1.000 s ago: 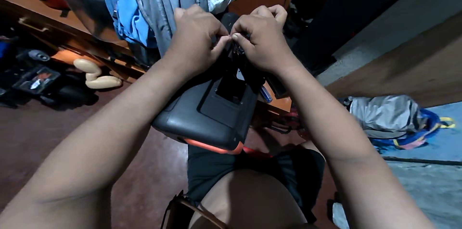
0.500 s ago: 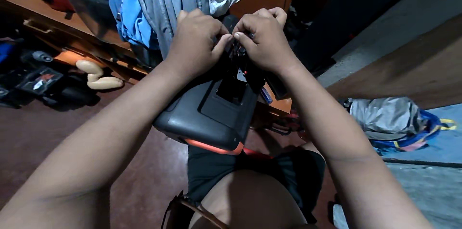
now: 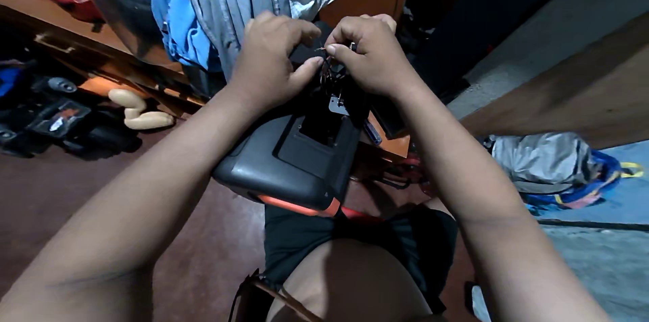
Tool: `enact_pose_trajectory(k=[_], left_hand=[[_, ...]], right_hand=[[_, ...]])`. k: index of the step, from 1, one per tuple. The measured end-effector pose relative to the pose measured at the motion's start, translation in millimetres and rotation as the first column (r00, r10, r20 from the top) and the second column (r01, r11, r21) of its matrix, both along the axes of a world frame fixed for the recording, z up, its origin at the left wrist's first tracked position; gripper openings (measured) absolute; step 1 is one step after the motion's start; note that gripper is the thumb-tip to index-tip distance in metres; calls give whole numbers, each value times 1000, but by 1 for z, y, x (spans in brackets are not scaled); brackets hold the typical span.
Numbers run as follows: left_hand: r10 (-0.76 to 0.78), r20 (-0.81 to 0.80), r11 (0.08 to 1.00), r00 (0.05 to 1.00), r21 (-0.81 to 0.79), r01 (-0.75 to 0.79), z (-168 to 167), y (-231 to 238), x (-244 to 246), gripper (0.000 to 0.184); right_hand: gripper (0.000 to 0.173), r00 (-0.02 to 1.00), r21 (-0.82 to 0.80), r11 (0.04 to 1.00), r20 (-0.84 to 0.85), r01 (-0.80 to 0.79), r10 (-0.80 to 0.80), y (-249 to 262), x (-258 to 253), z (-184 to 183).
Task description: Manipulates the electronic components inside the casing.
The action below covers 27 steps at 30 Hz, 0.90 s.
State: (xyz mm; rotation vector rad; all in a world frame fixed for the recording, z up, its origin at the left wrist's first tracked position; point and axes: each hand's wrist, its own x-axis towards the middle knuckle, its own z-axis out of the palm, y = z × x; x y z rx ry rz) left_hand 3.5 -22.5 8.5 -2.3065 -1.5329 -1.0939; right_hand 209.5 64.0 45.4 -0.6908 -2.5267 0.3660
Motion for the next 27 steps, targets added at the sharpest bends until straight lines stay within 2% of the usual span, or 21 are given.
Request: enact_pose_trajectory(k=[2, 6, 13, 18, 22, 25, 27], left_hand=[[-38, 46, 999, 998, 4, 38, -2, 4, 4, 31], [-47, 145, 997, 988, -46, 54, -3, 3, 5, 31], [-1, 360, 979, 933, -190, 74, -6, 3, -3, 22], [-15, 431, 976, 902, -189, 106, -8, 5, -3, 17], [-54, 441, 978, 896, -158, 136, -9, 5, -3, 16], [-121, 438, 976, 891, -112, 187, -12, 6, -6, 16], [-166, 449, 970, 878, -83, 226, -14, 7, -8, 15]], right_hand=[[22, 1000, -5, 1000, 4, -25, 25, -1, 1, 1], [23, 999, -3, 999, -24, -32, 32, 1, 4, 3], [23, 982, 4, 1000, -188, 5, -4, 17, 15, 5], [20, 994, -33, 999, -98, 42, -45, 20, 19, 6], [33, 1000, -56, 998, 23, 5, -3, 18, 15, 6], [16, 1000, -89, 996, 7, 0, 1, 18, 12, 4], [13, 997, -95, 994, -61, 46, -52, 21, 10, 5]])
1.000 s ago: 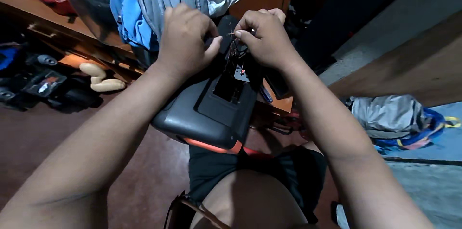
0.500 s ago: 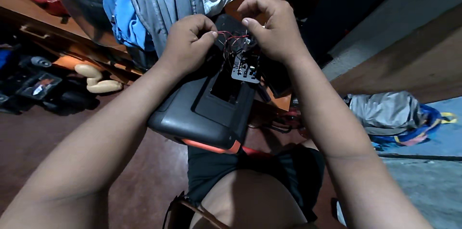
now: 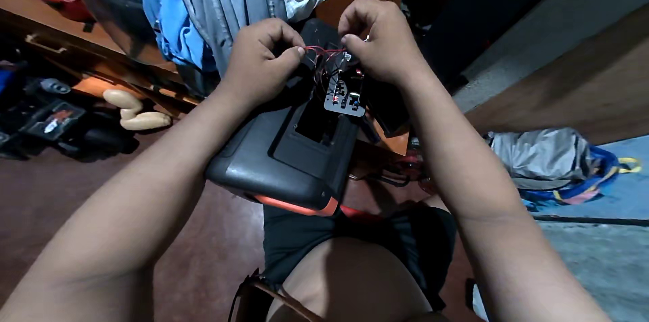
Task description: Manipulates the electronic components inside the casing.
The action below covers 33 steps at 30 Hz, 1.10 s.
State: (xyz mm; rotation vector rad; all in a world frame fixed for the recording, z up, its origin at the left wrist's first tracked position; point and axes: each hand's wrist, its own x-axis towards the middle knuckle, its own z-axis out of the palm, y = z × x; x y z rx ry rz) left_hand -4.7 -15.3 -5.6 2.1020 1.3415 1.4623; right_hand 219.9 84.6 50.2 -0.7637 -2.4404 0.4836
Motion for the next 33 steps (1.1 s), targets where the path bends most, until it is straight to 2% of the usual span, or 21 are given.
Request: enact_pose_trajectory(k=[5, 9, 12, 14, 17, 21, 27, 33], left_hand=[[-50, 68, 997, 996, -61, 54, 1, -1, 1, 11], [-26, 80, 992, 996, -117, 36, 5, -3, 7, 10], [1, 57, 991, 998, -134, 7, 7, -3, 9, 10], [10, 47, 990, 999, -142, -3, 7, -4, 9, 10], [19, 54, 988, 998, -152, -11, 8, -5, 10, 10], [23, 64, 989, 998, -150, -13, 6, -5, 10, 10], [41, 19, 991, 999, -130, -38, 4, -1, 7, 13], [55, 30, 988, 998, -144, -51, 5, -3, 8, 12]], right_hand=[[17, 975, -26, 988, -159, 154, -156, 7, -1, 2], [30, 983, 1, 994, -148, 111, -110, 2, -1, 4], [30, 997, 134, 991, -73, 32, -23, -10, -5, 6], [25, 999, 182, 983, 54, -14, 5, -14, -9, 9], [23, 977, 108, 992, 210, -72, 48, -12, -14, 16], [19, 978, 11, 993, 174, -119, 115, 1, -15, 19], [17, 900, -28, 972, 373, -234, 227, 9, -21, 27], [17, 870, 9, 948, 402, -317, 287, 13, -29, 26]])
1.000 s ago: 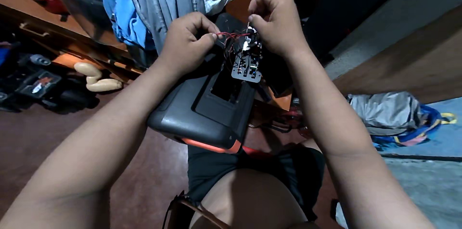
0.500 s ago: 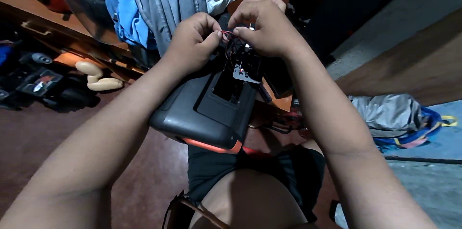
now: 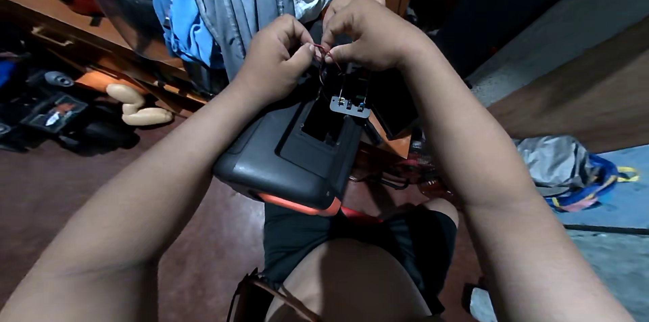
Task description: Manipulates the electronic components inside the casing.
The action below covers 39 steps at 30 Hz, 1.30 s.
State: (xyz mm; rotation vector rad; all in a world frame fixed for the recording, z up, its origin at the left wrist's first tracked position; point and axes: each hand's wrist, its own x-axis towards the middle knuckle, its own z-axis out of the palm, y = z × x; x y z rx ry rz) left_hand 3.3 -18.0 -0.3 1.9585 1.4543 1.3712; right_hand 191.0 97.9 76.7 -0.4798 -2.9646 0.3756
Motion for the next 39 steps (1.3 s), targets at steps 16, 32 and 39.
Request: enact_pose_trajectory(k=[16, 32, 39], left_hand=[[31, -70, 999, 997, -22, -33, 2, -1, 1, 14], [30, 10, 999, 1000, -34, -29, 1, 1, 1, 10], [24, -3, 999, 1000, -42, -24, 1, 1, 3, 13]], right_hand=[[16, 988, 211, 966, -77, 148, -135, 1, -2, -3], [16, 937, -78, 980, -287, 182, -197, 7, 11, -9], [19, 968, 41, 990, -219, 138, -126, -9, 4, -8]])
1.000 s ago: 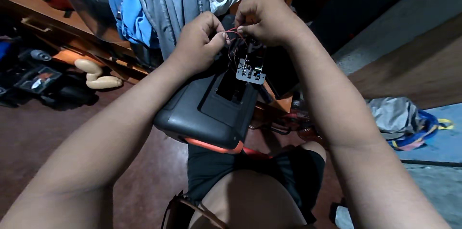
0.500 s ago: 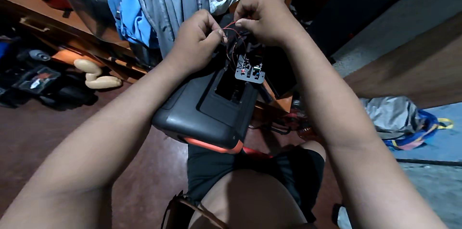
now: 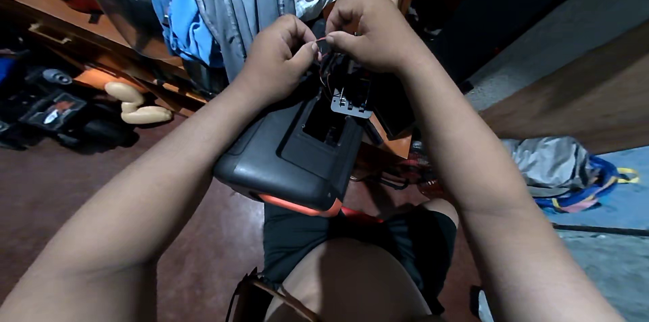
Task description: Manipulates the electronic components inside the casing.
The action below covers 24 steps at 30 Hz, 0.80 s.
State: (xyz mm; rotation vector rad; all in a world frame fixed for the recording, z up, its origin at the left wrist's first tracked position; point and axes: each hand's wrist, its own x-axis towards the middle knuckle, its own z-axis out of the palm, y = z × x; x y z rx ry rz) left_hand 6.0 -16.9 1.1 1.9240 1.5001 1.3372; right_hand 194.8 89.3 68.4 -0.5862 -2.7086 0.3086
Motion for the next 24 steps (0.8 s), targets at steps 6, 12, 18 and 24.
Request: enact_pose_trajectory(k=[6, 12, 18, 24], left_hand=[[-31, 9, 1000, 999, -4, 31, -1, 0, -3, 13], [3, 7, 1000, 1000, 0, -3, 1, -1, -1, 15], [13, 24, 1000, 1000, -12, -12, 0, 0, -1, 13], [17, 53, 998, 998, -61, -14, 1, 0, 0, 10]], right_hand=[[20, 1000, 19, 1000, -2, 20, -20, -2, -2, -6], [18, 998, 139, 990, -57, -13, 21, -3, 1, -13], [20, 996, 249, 968, -81, -3, 24, -9, 0, -15], [21, 981, 145, 989, -191, -7, 35, -8, 3, -20]])
